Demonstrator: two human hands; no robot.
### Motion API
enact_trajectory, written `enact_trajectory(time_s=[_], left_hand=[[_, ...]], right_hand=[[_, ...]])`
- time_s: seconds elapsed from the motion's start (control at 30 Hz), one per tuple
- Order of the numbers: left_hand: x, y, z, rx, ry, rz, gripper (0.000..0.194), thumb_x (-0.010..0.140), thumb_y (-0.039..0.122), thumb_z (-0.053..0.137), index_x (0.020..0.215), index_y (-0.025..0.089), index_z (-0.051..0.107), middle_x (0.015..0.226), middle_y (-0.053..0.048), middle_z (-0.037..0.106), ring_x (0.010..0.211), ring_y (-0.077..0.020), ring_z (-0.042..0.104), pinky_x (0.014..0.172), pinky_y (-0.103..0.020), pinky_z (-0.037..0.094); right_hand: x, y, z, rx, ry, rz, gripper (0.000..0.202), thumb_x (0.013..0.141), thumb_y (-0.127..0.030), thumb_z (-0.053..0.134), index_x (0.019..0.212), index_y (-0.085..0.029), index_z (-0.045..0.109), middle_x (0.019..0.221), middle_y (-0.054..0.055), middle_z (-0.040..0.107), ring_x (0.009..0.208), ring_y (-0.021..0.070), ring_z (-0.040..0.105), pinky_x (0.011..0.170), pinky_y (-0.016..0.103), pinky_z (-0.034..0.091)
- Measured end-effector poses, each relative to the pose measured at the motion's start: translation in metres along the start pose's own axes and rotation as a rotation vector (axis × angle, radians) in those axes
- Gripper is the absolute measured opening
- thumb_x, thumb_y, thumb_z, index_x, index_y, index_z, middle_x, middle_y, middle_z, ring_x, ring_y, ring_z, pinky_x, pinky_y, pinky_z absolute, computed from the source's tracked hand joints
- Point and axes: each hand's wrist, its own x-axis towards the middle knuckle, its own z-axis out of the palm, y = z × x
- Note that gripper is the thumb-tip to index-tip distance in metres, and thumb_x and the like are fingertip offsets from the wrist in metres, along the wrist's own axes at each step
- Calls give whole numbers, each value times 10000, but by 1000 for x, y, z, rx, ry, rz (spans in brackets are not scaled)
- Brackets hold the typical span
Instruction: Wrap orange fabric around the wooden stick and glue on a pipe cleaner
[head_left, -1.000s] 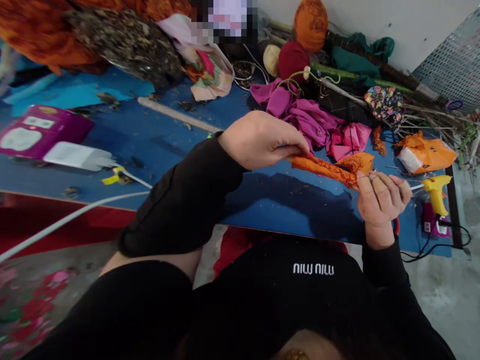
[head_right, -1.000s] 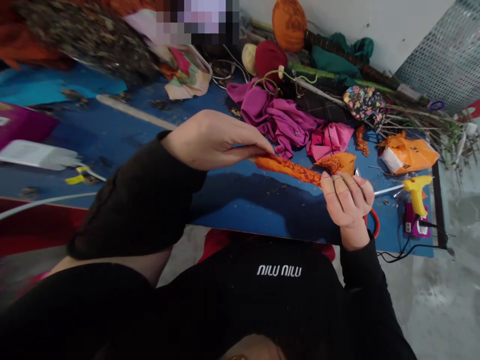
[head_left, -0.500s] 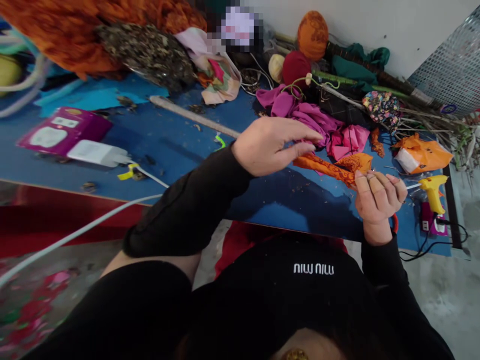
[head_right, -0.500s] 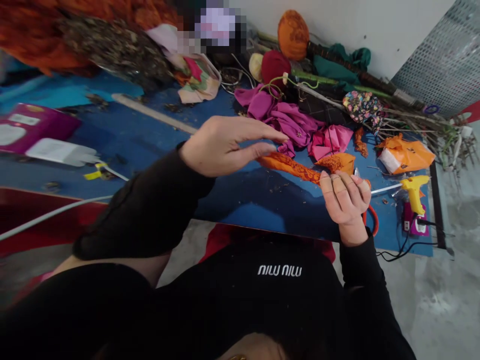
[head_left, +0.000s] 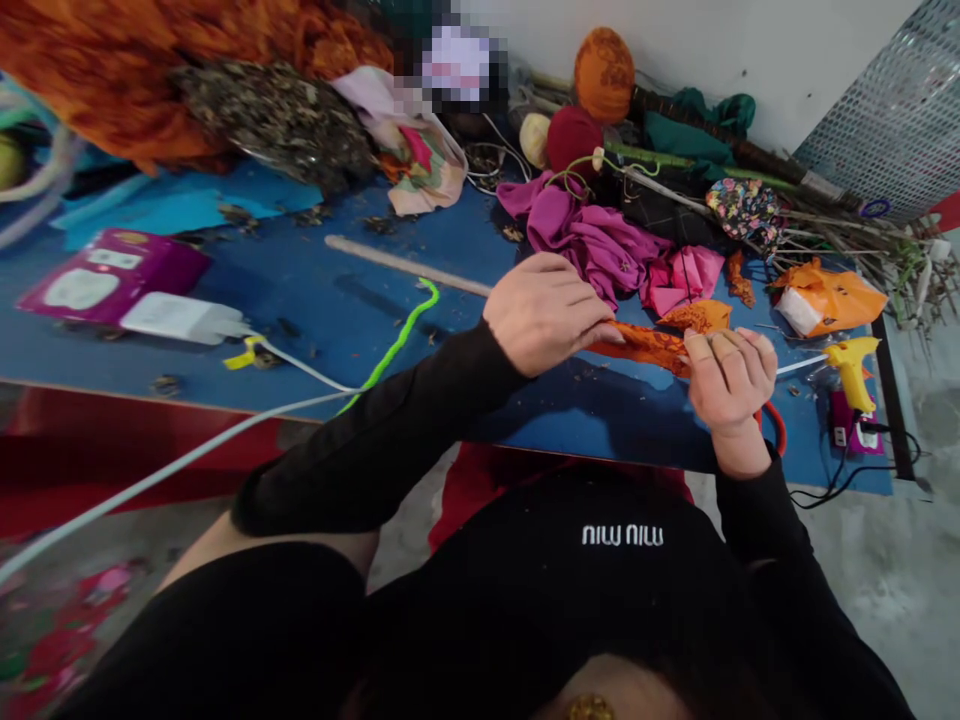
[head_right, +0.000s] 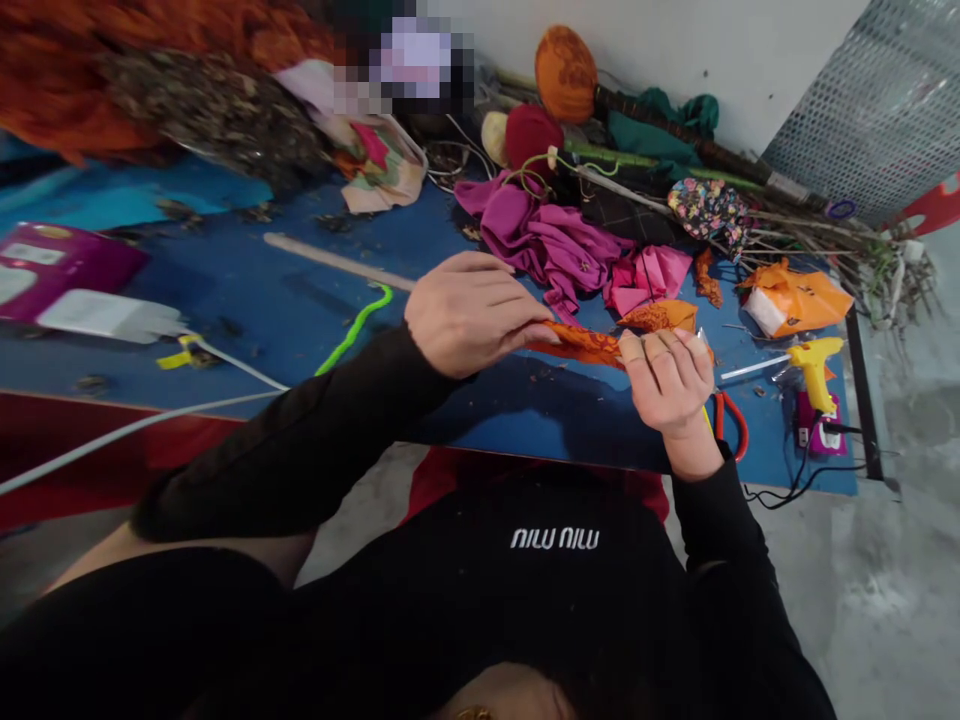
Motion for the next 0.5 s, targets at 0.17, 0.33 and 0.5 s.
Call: enact_trajectory(time_s=[0.17,0.33,0.5], left_hand=[[-9,-12,7,-41,7,-35,481,1149,520,408,940,305,783,790,14,789,792,-192,686,1139,-508,521],[-6,-4,-3,-98,109,-186,450,1139,496,416,1259,273,789,1232,-60,832,1157,-265,754,1301,-614,382],[21,25,12,-213,125,-50,366,1146,419,481,1280,253,778,1156,-47,850,1091,-218,790,1276,-552,442]], right_hand=[[2,0,3,60,17,20,207,1053,-187,624,983,-208,818,853,44,777,901,148,744,1001,309,543],[-6,3,9,84,-43,48,233,1078,-236,594,1044,-228,824,898,52,790,923,159,739,1015,337,526],[-10,3,11,136,-52,59,194,1029,-157,642,1108,-217,808,932,54,806,945,164,746,1038,340,517]])
